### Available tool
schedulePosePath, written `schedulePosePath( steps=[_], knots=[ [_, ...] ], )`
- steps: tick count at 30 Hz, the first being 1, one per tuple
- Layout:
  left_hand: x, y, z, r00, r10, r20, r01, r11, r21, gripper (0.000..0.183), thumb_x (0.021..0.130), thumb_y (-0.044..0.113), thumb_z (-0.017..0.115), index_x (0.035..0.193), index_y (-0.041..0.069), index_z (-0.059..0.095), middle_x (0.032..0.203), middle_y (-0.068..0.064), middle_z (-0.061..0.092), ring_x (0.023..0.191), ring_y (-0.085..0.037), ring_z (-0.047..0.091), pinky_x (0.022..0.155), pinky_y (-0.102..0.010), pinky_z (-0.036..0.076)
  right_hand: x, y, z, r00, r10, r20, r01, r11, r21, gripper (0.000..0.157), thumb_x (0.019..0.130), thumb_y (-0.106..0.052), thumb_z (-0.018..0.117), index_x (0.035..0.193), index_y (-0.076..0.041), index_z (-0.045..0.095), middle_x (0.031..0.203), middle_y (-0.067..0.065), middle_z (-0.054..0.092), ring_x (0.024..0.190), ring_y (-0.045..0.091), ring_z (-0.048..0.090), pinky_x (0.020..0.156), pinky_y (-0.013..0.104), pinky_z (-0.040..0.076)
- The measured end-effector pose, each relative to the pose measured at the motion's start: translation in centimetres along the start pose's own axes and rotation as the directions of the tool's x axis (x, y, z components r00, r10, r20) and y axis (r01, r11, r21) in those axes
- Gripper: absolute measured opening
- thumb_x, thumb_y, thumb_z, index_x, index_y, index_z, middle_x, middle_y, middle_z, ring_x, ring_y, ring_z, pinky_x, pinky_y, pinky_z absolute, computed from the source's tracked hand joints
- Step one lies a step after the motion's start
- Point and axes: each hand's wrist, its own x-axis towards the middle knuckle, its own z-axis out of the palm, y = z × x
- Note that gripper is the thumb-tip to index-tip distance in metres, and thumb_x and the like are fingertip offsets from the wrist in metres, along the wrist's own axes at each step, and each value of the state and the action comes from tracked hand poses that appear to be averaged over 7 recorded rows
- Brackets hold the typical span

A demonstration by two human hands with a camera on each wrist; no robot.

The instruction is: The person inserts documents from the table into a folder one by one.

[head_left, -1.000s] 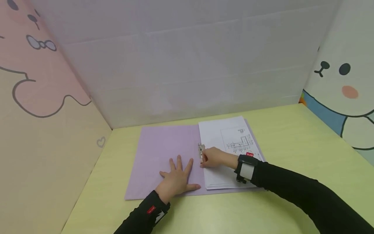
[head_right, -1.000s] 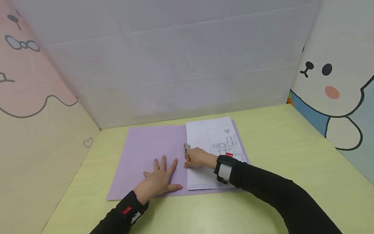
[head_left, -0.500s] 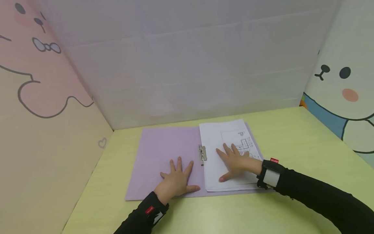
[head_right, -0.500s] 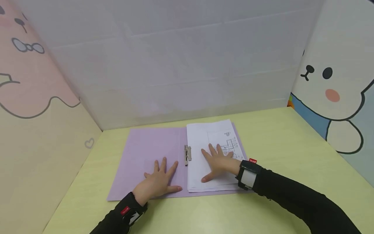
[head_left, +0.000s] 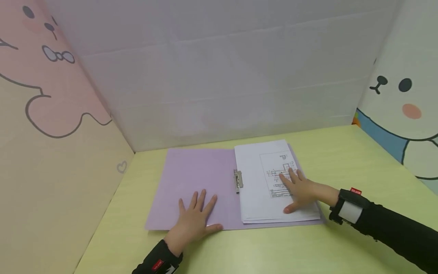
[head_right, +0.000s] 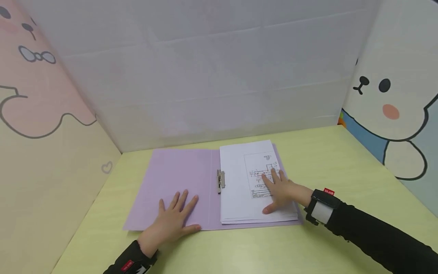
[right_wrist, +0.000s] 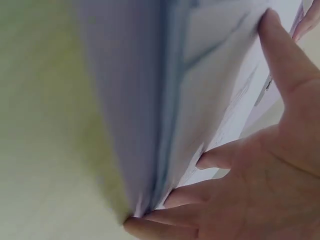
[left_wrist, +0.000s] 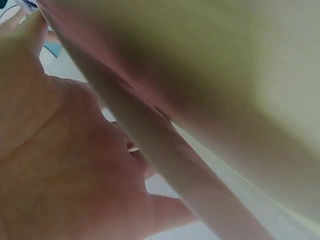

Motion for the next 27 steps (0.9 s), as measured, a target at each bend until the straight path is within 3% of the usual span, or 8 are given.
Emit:
schedulePosePath(
  steps=[8, 17, 21, 25, 27],
  knots=[
    [-2.5, -3.6, 0.6, 0.989, -0.14, -0.04, 0.141, 0.99, 0.01, 0.091, 0.075, 0.077, 0.04, 0.147, 0.023, 0.029, 0.151, -0.027, 0.015, 0.135, -0.045, 0.012, 0.095, -0.078, 0.008, -1.5, 1.1, 0.2, 0.998, -0.015, -0.064, 0.017, 0.999, 0.034, 0.125, 0.06, -0.067, 0.067, 0.141, 0.014, 0.017, 0.138, 0.05, 0.003, 0.125, 0.062, 0.006, 0.096, 0.071, 0.025],
    [-4.3, -7.2, 1.3, 0.962, -0.265, -0.067, 0.264, 0.964, -0.017, 0.088, 0.079, 0.075, 0.037, 0.147, 0.02, 0.029, 0.14, -0.046, 0.015, 0.125, -0.061, 0.014, 0.087, -0.083, 0.013, -1.8, 1.5, 0.0, 1.0, 0.0, -0.029, 0.001, 0.999, 0.054, 0.129, 0.055, -0.065, 0.072, 0.143, 0.011, 0.015, 0.14, 0.048, 0.002, 0.127, 0.059, 0.006, 0.094, 0.074, 0.023],
    [-4.4, -8.6, 1.3, 0.946, -0.322, -0.042, 0.322, 0.947, -0.022, 0.09, 0.081, 0.075, 0.033, 0.148, 0.015, 0.025, 0.136, -0.051, 0.013, 0.122, -0.064, 0.014, 0.085, -0.083, 0.014, -2.3, 1.7, -0.2, 1.0, 0.012, -0.018, -0.011, 0.998, 0.056, 0.13, 0.054, -0.064, 0.073, 0.144, 0.009, 0.015, 0.141, 0.047, 0.002, 0.127, 0.06, 0.005, 0.088, 0.079, 0.02],
    [-4.3, -9.8, 1.0, 0.948, -0.318, -0.02, 0.317, 0.947, -0.043, 0.088, 0.087, 0.069, 0.031, 0.148, 0.005, 0.021, 0.135, -0.05, 0.019, 0.123, -0.062, 0.02, 0.086, -0.083, 0.016, -2.4, 2.3, -0.2, 1.0, -0.013, -0.027, 0.014, 0.998, 0.063, 0.128, 0.056, -0.063, 0.073, 0.144, 0.008, 0.014, 0.141, 0.046, 0.001, 0.128, 0.059, 0.004, 0.089, 0.08, 0.016],
    [-4.5, -10.2, 0.6, 0.947, -0.321, -0.029, 0.318, 0.945, -0.07, 0.083, 0.093, 0.059, 0.03, 0.146, -0.004, 0.019, 0.133, -0.047, 0.028, 0.121, -0.058, 0.028, 0.087, -0.079, 0.023, -2.4, 2.6, -0.1, 0.999, -0.036, -0.031, 0.038, 0.997, 0.074, 0.127, 0.057, -0.063, 0.072, 0.145, 0.008, 0.014, 0.142, 0.045, 0.0, 0.128, 0.058, 0.003, 0.091, 0.079, 0.014]
  ],
)
